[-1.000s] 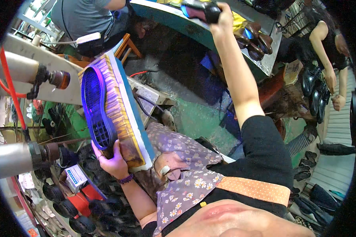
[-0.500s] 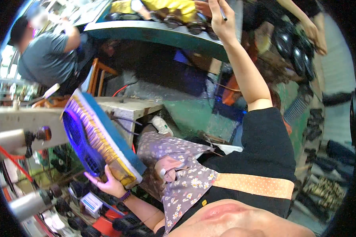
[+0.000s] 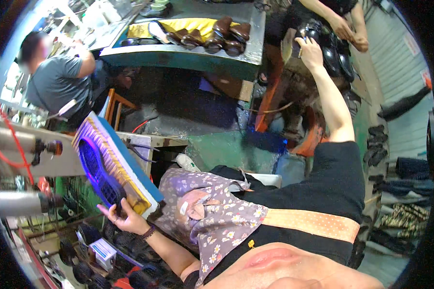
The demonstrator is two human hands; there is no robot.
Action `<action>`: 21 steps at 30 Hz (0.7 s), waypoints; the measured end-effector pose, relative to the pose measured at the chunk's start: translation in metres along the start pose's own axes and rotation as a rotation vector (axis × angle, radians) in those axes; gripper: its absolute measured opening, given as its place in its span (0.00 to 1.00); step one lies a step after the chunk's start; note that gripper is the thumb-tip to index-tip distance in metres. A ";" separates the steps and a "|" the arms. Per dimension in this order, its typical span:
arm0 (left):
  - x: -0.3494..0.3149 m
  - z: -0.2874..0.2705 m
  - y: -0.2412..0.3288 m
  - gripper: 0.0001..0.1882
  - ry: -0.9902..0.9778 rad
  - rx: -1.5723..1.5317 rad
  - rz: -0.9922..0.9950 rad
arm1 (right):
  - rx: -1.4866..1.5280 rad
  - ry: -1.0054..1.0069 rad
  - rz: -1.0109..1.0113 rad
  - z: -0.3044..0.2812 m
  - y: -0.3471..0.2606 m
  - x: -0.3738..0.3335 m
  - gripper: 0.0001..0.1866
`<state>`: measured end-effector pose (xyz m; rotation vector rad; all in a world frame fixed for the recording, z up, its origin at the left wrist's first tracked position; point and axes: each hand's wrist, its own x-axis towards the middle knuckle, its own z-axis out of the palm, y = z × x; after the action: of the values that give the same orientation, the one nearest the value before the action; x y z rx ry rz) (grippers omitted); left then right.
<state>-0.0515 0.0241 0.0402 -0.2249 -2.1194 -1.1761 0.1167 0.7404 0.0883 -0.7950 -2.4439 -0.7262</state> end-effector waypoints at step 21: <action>-0.032 0.042 0.068 0.34 -0.534 -0.972 -0.588 | 2.292 -0.803 -0.440 -0.249 -0.360 -0.064 0.24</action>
<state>-0.0177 0.1025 0.0510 -0.3865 -1.8830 -2.7042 -0.0013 0.3153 0.1178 0.5525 -2.0127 2.3126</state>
